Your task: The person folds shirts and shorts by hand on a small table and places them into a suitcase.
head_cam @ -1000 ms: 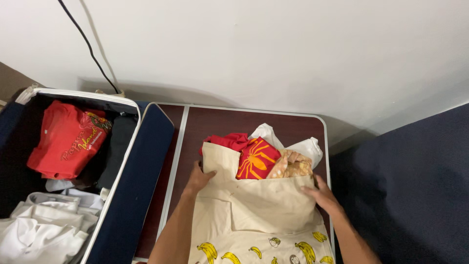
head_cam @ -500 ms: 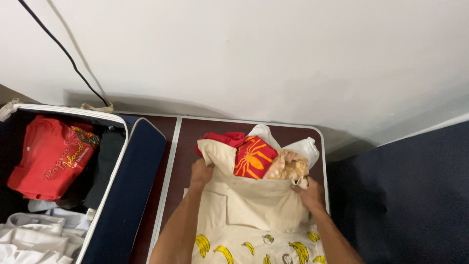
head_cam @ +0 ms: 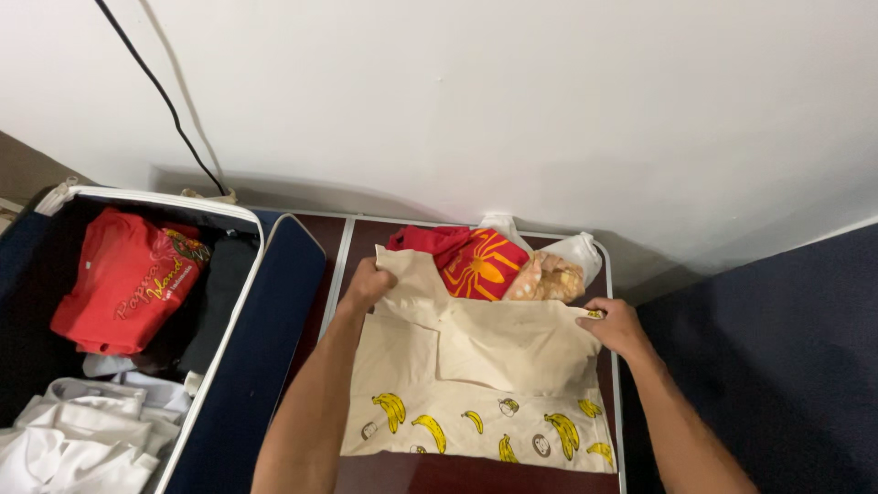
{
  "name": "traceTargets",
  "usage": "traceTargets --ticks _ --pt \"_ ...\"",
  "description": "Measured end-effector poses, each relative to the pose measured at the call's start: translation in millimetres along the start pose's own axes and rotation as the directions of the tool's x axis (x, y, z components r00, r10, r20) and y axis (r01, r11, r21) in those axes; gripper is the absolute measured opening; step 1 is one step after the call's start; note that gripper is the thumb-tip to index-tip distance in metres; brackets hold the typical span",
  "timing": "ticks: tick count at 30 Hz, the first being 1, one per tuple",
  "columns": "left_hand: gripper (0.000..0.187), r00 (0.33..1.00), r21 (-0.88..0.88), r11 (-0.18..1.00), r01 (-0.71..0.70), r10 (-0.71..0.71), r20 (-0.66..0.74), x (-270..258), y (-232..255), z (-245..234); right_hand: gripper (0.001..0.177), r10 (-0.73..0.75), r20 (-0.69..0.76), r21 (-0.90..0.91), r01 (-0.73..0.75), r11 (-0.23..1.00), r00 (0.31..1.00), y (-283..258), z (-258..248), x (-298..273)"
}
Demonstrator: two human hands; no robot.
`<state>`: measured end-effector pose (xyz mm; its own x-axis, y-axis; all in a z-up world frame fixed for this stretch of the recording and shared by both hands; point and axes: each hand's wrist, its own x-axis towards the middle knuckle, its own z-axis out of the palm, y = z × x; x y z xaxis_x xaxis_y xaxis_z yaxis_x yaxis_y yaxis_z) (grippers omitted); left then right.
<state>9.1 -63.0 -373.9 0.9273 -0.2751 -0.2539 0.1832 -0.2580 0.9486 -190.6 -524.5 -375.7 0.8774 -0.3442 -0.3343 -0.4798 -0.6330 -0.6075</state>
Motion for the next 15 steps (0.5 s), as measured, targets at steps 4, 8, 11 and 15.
traceTargets --ticks 4,8,11,15 --pt "0.034 0.997 0.033 0.999 -0.007 0.004 0.083 -26 9 -21 0.028 -0.11 -0.004 -0.115 0.108 0.987 0.994 -21 -21 -38" --pt "0.016 0.978 0.232 0.958 -0.17 0.136 0.156 -73 12 -41 0.025 -0.267 -0.032 -0.241 0.252 0.937 0.963 -27 -22 -82" --pt "0.01 0.964 0.26 0.94 -0.22 0.169 0.205 -123 -3 -42 0.019 -0.333 -0.027 -0.302 0.31 0.902 0.942 -18 -11 -109" --pt "0.036 0.939 0.719 0.645 -0.26 -0.003 0.343 -172 -22 -38 0.016 -0.396 -0.029 -0.405 0.351 0.844 0.918 -4 6 -121"
